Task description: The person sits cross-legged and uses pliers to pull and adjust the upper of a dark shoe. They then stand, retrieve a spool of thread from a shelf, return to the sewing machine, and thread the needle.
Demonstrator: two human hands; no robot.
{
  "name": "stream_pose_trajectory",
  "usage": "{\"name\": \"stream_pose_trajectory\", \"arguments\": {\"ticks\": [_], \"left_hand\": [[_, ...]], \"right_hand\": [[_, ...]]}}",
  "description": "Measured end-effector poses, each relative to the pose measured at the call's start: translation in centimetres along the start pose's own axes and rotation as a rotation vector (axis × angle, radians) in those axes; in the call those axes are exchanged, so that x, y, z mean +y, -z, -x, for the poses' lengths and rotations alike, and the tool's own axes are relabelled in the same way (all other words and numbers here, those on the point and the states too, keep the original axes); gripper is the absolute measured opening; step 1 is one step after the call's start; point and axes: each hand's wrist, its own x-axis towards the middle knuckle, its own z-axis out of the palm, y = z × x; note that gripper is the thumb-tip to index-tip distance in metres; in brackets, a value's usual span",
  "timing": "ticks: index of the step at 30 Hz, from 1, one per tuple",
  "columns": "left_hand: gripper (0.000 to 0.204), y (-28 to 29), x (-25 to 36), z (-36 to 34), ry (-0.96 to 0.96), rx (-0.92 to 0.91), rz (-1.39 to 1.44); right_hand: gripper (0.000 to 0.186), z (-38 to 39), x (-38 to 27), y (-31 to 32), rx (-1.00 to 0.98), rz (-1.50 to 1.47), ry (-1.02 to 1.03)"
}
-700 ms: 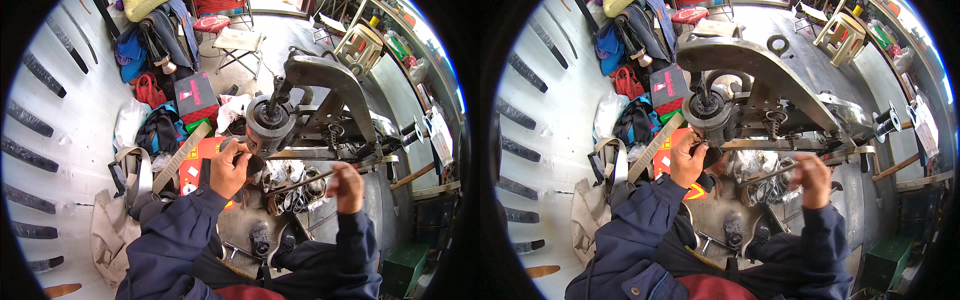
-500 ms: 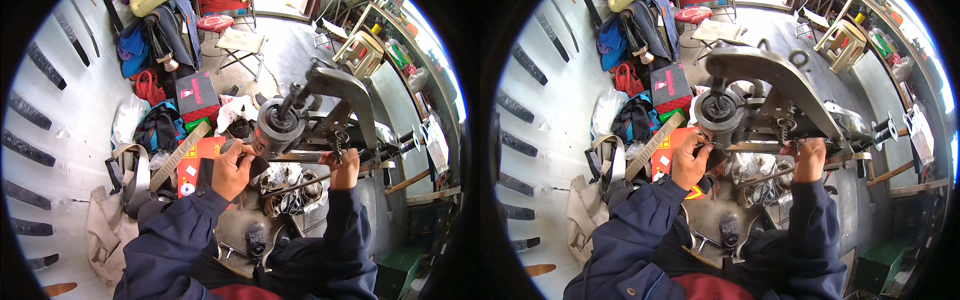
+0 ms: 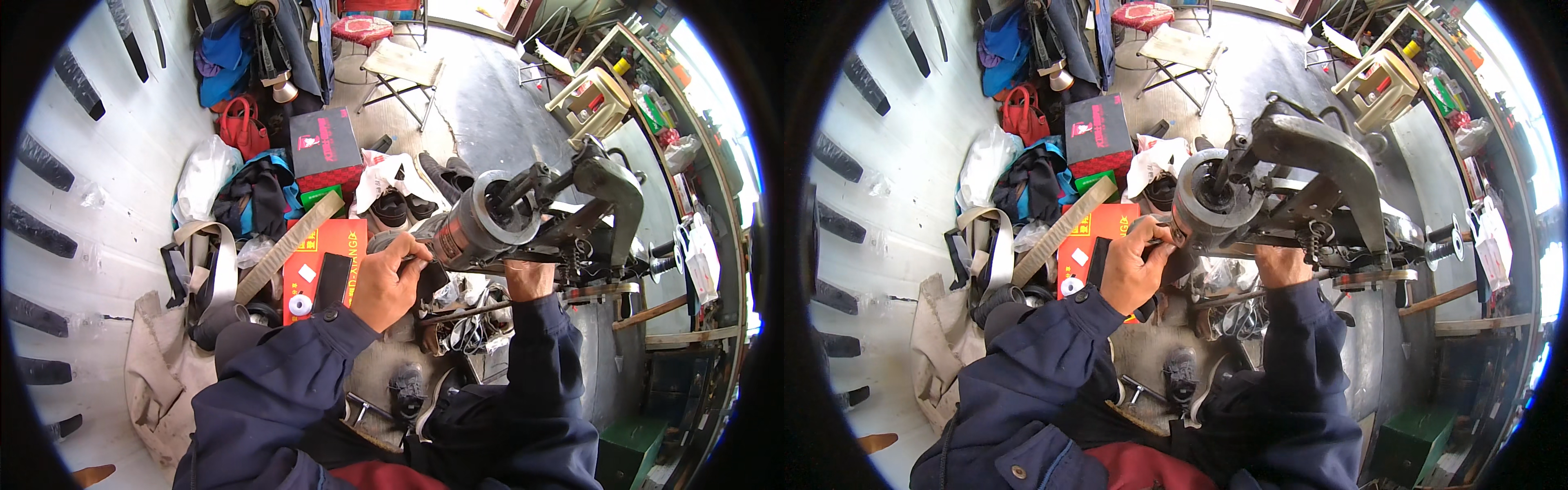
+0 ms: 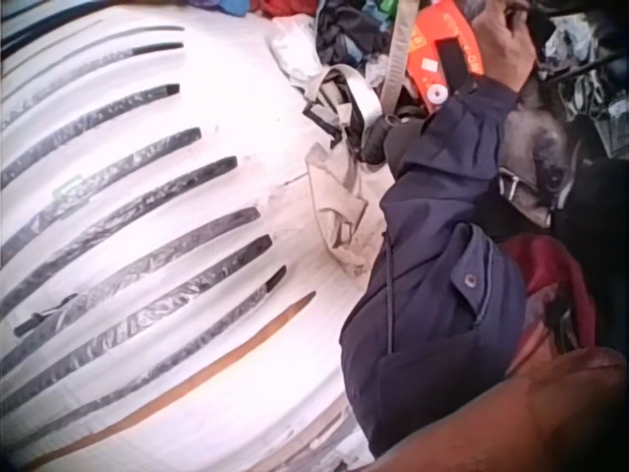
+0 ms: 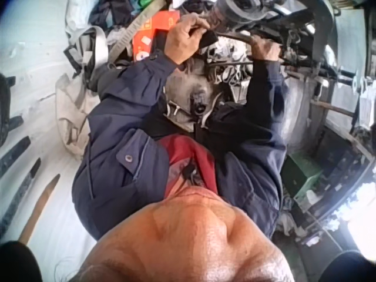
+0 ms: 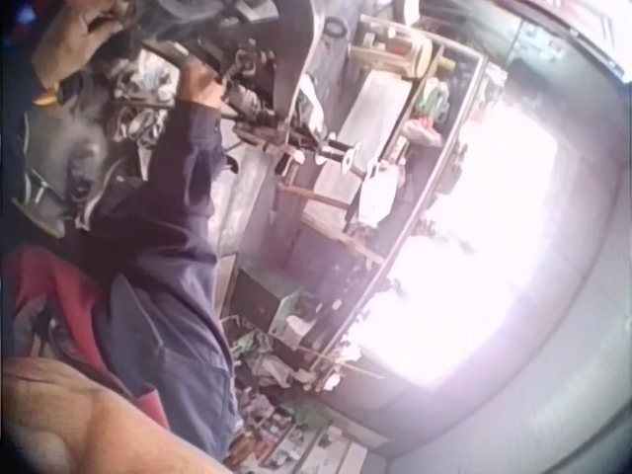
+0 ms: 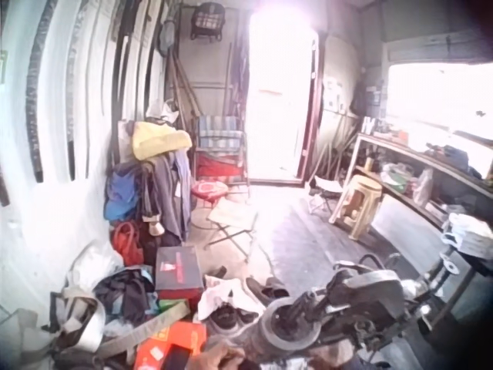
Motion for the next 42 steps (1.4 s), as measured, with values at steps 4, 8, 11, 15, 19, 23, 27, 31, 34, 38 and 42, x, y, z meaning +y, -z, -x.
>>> {"name": "stream_pose_trajectory", "arguments": {"ticks": [4,8,11,15,19,23,27,31,34,38,42], "left_hand": [[0.012,1.3,0.7,0.2,-0.027,-0.062,-0.041],[0.010,1.8,1.0,0.2,0.026,-0.104,-0.088],[0.008,1.8,0.9,0.2,0.070,-0.142,-0.142],[0.010,1.5,0.7,0.1,0.014,-0.088,-0.091],[0.011,1.7,0.6,0.5,0.039,-0.100,-0.121],[0.007,1.5,0.4,0.6,0.055,-0.106,-0.057],[0.008,1.9,0.4,0.5,0.027,-0.128,-0.111],[0.009,2.1,0.5,0.6,0.061,-0.155,-0.074],[0.010,2.4,0.6,0.6,0.083,-0.173,-0.062],[0.009,2.3,0.7,0.7,0.133,-0.177,-0.055],[0.007,2.2,1.0,0.9,0.111,-0.126,-0.040]], "right_hand": [[0.025,1.7,-2.8,4.3,-0.128,-0.080,-0.358],[0.015,2.5,-4.8,9.6,0.071,-0.601,-0.038],[0.030,3.2,-7.1,12.5,0.102,-0.649,-0.008],[0.048,2.5,-8.7,14.8,0.201,-0.672,0.042],[0.059,1.3,-9.5,15.5,0.180,-0.593,-0.074],[0.046,1.0,-9.8,15.8,0.090,-0.546,-0.130],[0.019,1.4,-9.8,15.2,0.045,-0.628,-0.046],[0.027,2.5,-9.2,14.7,0.128,-0.753,-0.112],[0.025,2.6,-8.2,14.5,0.216,-0.742,-0.035],[0.018,3.2,-8.1,14.2,0.182,-0.715,-0.085],[0.019,3.6,-7.8,14.2,0.189,-0.695,-0.076]]}}
